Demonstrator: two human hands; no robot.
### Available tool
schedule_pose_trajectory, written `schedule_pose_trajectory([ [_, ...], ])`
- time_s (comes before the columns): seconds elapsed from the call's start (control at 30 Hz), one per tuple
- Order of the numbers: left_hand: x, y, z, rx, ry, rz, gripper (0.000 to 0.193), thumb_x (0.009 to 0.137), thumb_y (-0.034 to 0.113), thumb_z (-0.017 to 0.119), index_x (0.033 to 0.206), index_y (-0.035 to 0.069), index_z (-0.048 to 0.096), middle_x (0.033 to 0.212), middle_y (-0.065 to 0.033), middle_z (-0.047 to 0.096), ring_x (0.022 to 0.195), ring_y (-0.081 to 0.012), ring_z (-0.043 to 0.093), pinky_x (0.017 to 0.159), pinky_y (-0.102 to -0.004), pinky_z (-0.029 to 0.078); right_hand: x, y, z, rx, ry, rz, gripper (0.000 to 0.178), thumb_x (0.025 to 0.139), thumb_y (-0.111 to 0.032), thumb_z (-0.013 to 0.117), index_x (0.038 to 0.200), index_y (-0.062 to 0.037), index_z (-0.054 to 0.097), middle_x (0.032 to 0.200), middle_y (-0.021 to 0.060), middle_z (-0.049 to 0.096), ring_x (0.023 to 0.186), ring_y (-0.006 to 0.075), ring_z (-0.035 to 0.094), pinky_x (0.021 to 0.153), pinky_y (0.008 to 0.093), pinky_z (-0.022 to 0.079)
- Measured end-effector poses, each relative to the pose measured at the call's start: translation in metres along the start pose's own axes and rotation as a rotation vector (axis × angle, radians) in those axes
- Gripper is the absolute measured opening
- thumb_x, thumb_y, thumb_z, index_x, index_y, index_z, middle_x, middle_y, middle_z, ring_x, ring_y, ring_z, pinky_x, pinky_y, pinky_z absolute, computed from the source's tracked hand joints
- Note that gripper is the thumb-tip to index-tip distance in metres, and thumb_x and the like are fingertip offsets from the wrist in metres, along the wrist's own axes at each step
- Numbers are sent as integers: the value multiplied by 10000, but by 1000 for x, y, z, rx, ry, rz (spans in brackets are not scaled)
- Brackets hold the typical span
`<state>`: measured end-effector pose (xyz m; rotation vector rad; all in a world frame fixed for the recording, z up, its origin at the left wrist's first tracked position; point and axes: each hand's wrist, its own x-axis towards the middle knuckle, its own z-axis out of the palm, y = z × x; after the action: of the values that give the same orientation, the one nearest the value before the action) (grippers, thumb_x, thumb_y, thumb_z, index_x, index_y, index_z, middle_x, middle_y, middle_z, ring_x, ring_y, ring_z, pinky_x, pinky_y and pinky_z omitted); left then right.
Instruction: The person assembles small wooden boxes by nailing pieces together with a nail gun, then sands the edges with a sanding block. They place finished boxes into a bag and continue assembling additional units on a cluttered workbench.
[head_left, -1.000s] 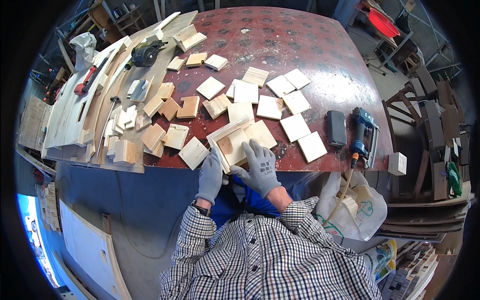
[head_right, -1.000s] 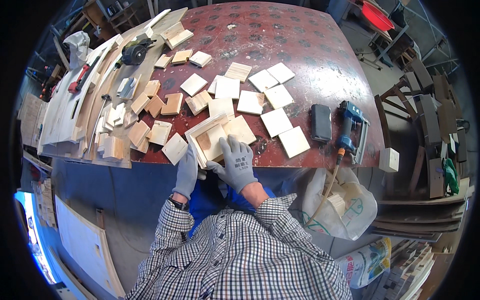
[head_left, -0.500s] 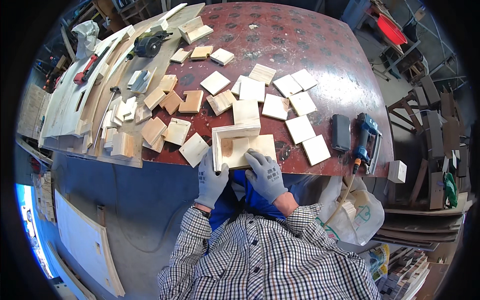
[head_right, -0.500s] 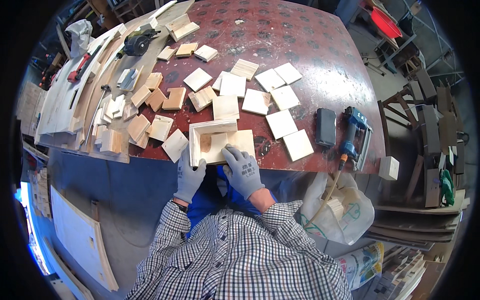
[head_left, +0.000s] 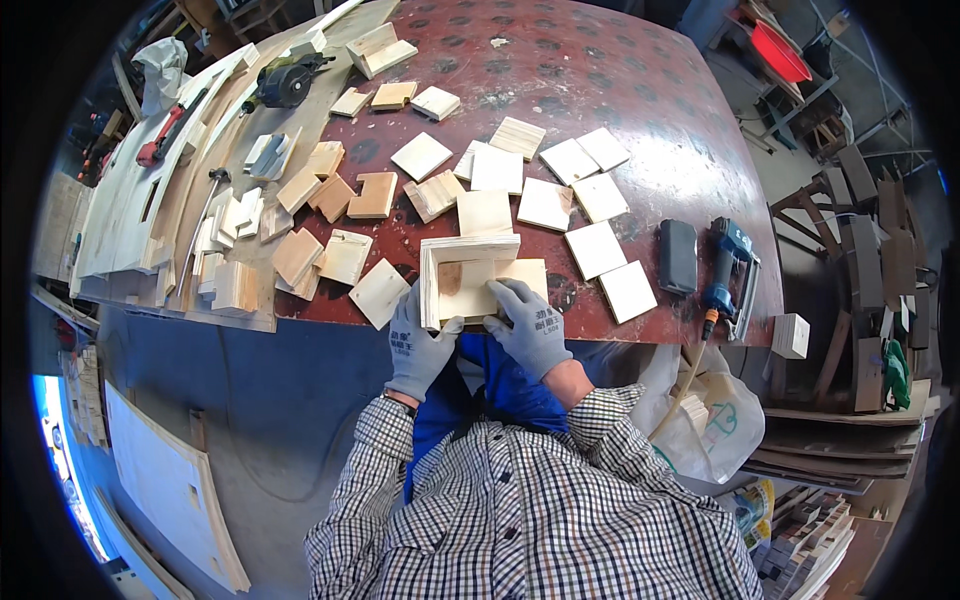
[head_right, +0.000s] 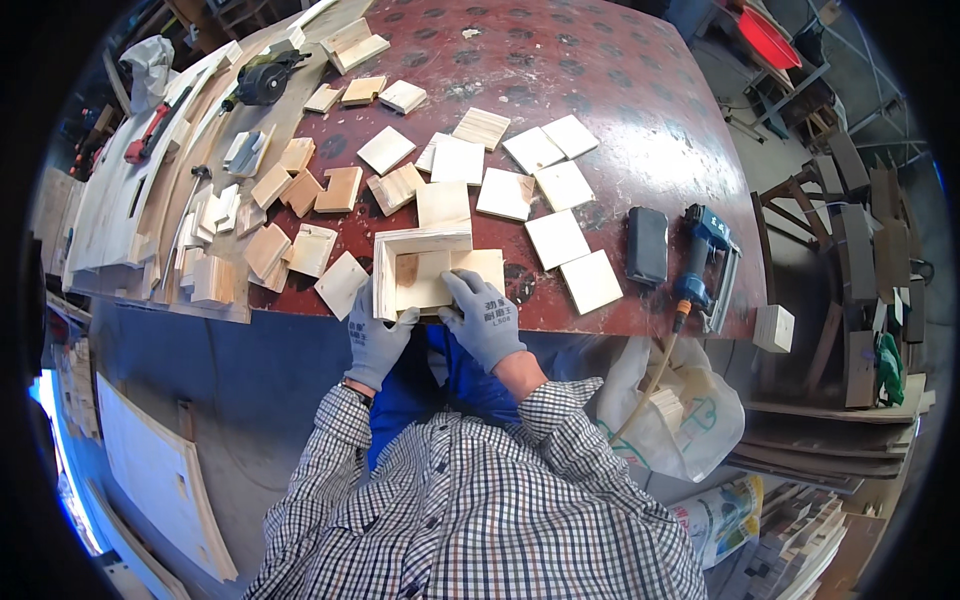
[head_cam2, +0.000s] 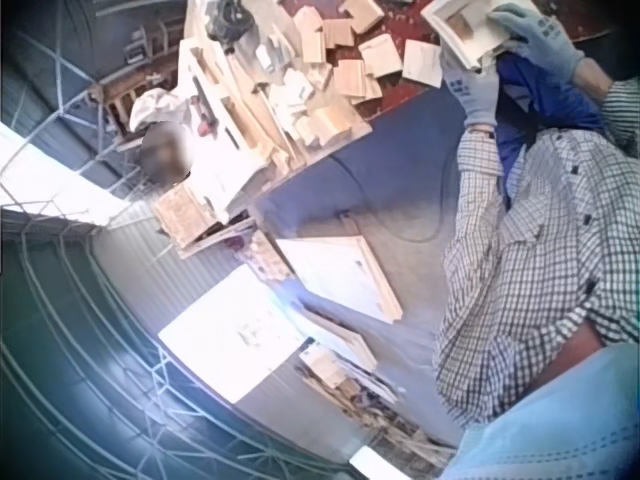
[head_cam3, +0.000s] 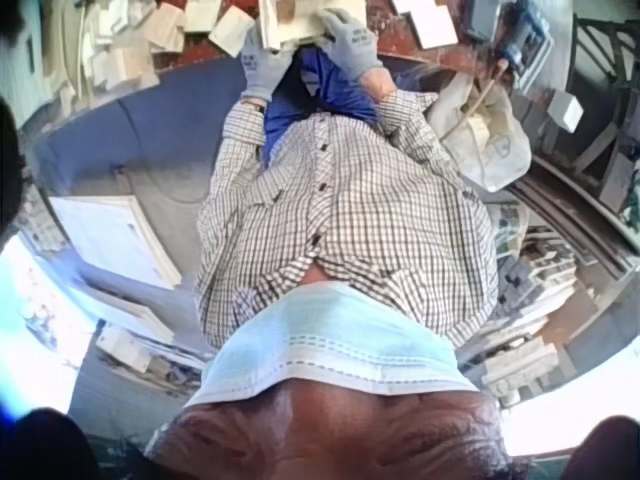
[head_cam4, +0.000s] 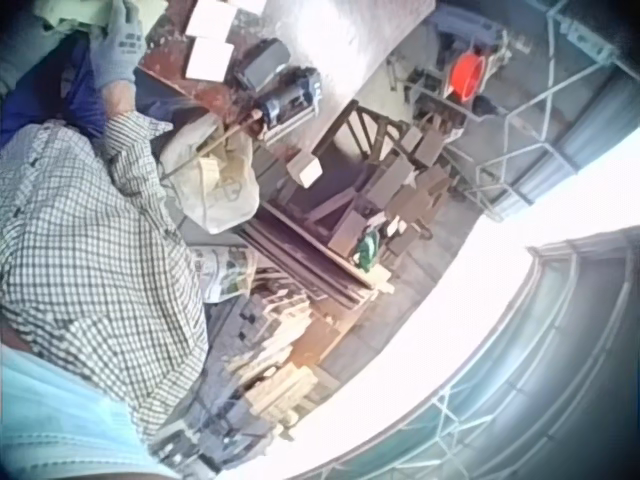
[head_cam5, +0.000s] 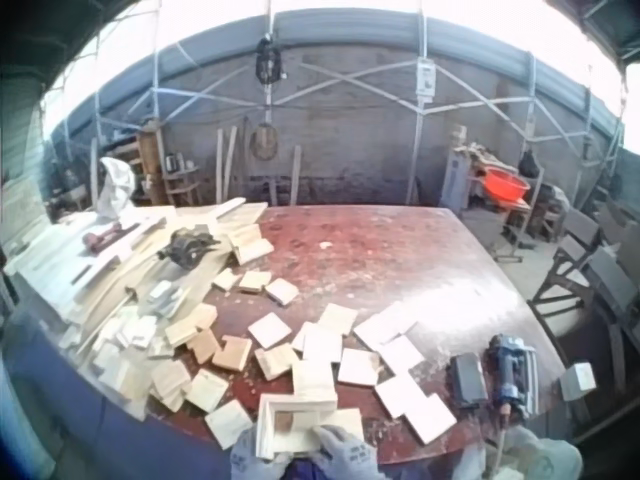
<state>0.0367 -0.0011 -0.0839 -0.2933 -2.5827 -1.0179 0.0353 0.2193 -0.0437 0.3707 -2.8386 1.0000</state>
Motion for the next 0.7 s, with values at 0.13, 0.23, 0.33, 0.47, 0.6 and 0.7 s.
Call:
schedule_pose_trajectory([
  [0.13,3,-3,1,-32,-41,-56,796,879,330,847,1515,18,483,1359,-204,609,1268,-400,590,1084,-495,498,-3,4,-1,21,-20,-52,670,865,-243,804,1483,-135,569,1432,85,626,1204,341,665,998,457,568],
  [0.23,3,-5,3,0,-71,-71,801,884,333,844,1524,23,476,1358,-207,609,1275,-398,588,1085,-496,498,-6,3,-5,18,-25,-71,711,857,-258,810,1503,-114,549,1462,114,604,1222,357,653,1027,468,552],
  [0.33,3,-2,3,30,-50,-56,809,888,348,844,1531,30,471,1365,-206,610,1275,-400,588,1084,-498,499,-10,8,-7,31,-10,-150,757,851,-277,814,1529,-100,525,1509,157,563,1252,385,631,1062,486,529],
  [0.47,0,-1,3,29,2,-47,805,905,381,833,1531,30,469,1398,-201,601,1268,-408,588,1080,-503,498,-21,10,-26,341,2,-10,647,931,-256,779,1511,-85,548,1502,185,561,1299,384,616,1090,469,514],
  [0.6,-3,-9,10,27,23,-7,820,891,384,846,1528,28,472,1384,-202,603,1245,-413,594,1067,-519,500,-34,55,-69,-214,309,169,707,926,-318,774,1538,-73,518,1493,210,560,1345,409,562,1101,520,468],
  [0.7,-2,-8,10,43,48,31,819,880,371,852,1523,24,481,1327,-210,612,1221,-412,599,1046,-517,511,-50,101,-100,-520,304,427,850,894,-460,785,1569,-52,467,1532,248,518,1425,450,468,1154,568,394],
])
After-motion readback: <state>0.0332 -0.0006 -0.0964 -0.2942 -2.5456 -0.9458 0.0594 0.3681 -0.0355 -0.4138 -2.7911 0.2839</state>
